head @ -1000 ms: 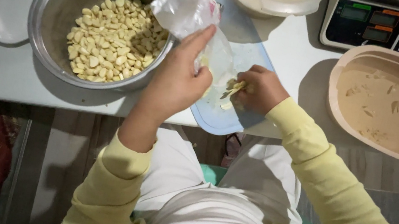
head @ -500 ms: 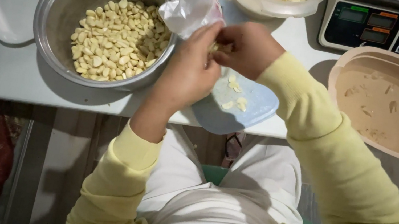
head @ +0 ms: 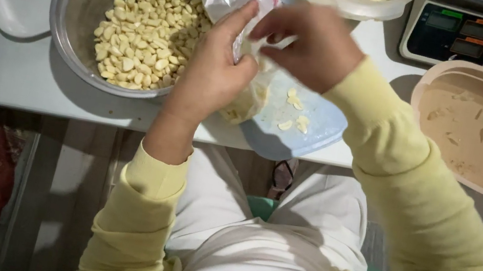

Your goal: The person puts peeled garlic cloves into plastic bags from a large metal bowl and a white bowl, then places some of the bags into a silver pot.

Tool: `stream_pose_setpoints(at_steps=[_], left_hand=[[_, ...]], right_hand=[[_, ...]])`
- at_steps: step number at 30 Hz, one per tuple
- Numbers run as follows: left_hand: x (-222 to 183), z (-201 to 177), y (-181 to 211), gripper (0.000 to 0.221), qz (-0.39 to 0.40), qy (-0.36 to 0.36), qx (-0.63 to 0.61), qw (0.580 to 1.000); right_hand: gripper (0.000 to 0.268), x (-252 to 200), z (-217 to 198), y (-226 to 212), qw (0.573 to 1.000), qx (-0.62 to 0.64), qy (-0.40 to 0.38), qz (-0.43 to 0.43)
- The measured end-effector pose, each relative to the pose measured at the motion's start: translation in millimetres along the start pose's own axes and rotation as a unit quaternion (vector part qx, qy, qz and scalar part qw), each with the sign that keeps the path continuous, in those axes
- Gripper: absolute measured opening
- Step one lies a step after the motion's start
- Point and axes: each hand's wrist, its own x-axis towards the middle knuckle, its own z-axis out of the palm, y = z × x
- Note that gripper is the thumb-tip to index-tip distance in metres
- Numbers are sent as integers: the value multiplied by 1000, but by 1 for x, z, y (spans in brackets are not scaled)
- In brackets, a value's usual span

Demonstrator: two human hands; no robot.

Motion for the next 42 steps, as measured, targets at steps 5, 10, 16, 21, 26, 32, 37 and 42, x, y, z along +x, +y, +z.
stream_pose_setpoints(at_steps=[5, 10, 16, 21, 26, 32, 37, 42], left_hand=[[-4, -4, -11, 68, 20, 15, 5, 1000], [-14, -7, 0, 67, -22, 5, 16, 1000], [-13, -7, -9, 66, -10, 16, 22, 1000], [-11, -6, -16, 64, 25, 13, 12, 1000], [-12, -5, -16, 64, 27, 9, 17, 999], [-14, -5, -12, 66, 10, 1, 21, 1000], [-14, -4, -10, 68, -15, -2, 28, 999], [-16, -8, -7, 66, -11, -12, 23, 1000]], right_hand=[[12, -50, 28, 65, 965, 180, 119, 151], [14, -107, 94, 125, 997, -67, 12, 48], [25, -148, 104, 104, 997, -58, 6, 47], [41, -168, 79, 76, 997, -36, -48, 40], [38, -175, 91, 85, 996, -35, -29, 79], [19, -167, 108, 92, 992, -46, 11, 116], [26, -154, 119, 80, 980, -45, 50, 187], [27, -156, 128, 66, 988, -101, 64, 100]])
